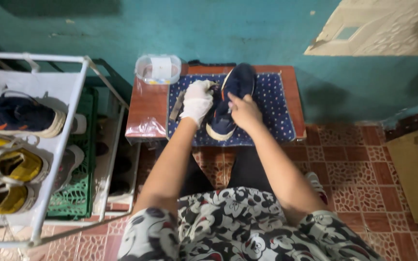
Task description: The person cleans a dark blue sneaker with an orange logo using a dark patterned cloth. They wipe the upper, sides, and sole of the shoe while holding it with gloved hands. A brush and a container are visible on the table but are not used during the clip.
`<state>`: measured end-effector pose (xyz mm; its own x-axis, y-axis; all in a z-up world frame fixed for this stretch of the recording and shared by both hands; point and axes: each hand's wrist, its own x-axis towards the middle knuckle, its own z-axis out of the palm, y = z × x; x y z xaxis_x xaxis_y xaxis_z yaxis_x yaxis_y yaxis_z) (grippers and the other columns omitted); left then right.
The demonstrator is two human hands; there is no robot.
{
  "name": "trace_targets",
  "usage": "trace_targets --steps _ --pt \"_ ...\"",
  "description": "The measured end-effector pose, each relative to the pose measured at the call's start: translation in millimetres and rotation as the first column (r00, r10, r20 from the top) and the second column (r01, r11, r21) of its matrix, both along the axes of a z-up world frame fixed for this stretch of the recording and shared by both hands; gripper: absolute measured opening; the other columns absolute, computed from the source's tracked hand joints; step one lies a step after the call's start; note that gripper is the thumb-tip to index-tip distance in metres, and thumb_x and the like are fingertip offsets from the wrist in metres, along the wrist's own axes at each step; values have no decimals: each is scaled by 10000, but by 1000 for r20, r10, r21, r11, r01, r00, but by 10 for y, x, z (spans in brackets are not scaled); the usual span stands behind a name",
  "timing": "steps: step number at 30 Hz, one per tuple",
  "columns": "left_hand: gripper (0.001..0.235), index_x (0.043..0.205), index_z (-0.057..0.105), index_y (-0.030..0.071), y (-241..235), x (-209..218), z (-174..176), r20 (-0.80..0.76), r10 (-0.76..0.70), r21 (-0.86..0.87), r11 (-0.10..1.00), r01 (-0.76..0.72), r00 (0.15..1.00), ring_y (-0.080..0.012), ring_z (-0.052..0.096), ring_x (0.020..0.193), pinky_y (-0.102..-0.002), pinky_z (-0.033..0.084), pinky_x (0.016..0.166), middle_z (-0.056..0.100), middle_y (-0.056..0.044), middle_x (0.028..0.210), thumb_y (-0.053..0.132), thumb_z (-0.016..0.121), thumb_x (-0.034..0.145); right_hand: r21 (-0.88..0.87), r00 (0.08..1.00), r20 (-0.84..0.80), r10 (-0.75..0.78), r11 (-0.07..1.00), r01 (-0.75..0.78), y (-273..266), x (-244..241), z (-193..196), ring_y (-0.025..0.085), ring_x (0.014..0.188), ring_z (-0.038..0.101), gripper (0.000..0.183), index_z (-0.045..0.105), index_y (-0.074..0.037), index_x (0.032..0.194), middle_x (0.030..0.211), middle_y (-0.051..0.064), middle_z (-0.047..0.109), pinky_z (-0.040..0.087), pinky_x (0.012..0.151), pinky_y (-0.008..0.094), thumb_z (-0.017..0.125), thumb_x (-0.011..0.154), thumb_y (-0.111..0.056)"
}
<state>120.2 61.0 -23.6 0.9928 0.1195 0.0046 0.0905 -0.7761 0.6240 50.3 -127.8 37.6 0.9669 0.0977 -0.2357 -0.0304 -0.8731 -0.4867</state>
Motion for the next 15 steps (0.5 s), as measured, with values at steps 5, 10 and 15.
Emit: trace_targets --steps 5,10,15 --pt "264 1099 770 291 -287 83 36 -4 -112 86 990 112 994 -236 724 1068 -400 576 971 764 -7 1047 206 605 911 97 991 113 -76 993 65 3 -58 -200 472 1394 435 544 411 -248 1585 1509 210 354 462 1086 610 521 1065 -362" --pt "268 1039 781 242 -201 -154 -15 53 -226 215 954 210 973 -263 719 1043 -413 585 937 723 -24 1021 155 566 904 186 972 210 -105 980 66 -18 20 -444 489 1355 508 594 431 -82 1563 1506 259 351 511 1069 563 593 1036 -303" --pt "242 1043 791 85 -49 -414 -5 80 -389 158 914 374 918 -404 677 1134 -484 454 1131 748 -199 1064 101 595 902 189 998 22 -60 980 54 -133 101 -394 445 1447 416 848 484 -160 1548 1620 227 214 441 1160 479 791 769 -295"
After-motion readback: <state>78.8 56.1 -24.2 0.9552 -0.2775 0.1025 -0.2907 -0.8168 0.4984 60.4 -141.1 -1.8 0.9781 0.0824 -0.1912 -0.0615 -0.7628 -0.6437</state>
